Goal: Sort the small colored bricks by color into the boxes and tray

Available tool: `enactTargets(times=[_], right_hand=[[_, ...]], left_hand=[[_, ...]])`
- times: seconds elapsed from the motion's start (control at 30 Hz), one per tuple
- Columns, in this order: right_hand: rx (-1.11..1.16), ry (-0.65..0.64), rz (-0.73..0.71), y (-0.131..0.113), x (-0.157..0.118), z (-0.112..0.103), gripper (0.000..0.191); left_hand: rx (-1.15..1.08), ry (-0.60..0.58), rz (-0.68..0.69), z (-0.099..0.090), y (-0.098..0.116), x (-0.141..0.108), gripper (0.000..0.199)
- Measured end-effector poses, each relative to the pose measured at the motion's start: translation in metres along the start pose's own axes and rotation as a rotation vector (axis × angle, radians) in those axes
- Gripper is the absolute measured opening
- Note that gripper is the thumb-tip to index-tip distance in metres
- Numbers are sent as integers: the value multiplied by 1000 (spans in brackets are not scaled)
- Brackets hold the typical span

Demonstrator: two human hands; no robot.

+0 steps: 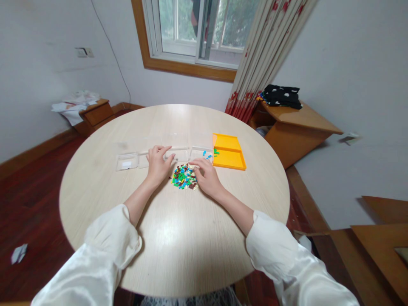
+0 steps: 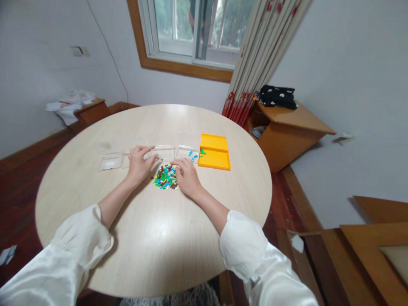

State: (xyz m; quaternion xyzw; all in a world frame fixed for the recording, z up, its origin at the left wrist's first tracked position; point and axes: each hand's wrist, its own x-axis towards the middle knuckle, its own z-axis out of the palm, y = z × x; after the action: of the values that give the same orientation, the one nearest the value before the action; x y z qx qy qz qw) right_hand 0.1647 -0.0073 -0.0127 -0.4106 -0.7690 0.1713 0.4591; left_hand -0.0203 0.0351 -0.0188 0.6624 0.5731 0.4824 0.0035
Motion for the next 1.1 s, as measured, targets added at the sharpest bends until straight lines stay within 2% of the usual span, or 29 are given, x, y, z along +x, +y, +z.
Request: enactTargets(times=[0.13, 0.27, 0.43, 0.63, 1.1], right_hand=[[-95, -135, 12, 10, -3, 5, 31], [-173, -236, 36, 7, -5, 5, 31], [-213, -302, 68, 0, -3, 1, 29], [-241, -340, 63, -2, -2, 0, 29], [-292, -353, 24, 4, -4, 4, 30]], left_hand=[[-17, -73, 10, -6, 5, -1, 13], [21, -267, 7, -16, 8, 0, 15], [34, -427, 56, -23, 10, -1, 23], [101, -592, 181, -20, 11, -4, 30], [128, -648, 221, -20, 11, -5, 27]])
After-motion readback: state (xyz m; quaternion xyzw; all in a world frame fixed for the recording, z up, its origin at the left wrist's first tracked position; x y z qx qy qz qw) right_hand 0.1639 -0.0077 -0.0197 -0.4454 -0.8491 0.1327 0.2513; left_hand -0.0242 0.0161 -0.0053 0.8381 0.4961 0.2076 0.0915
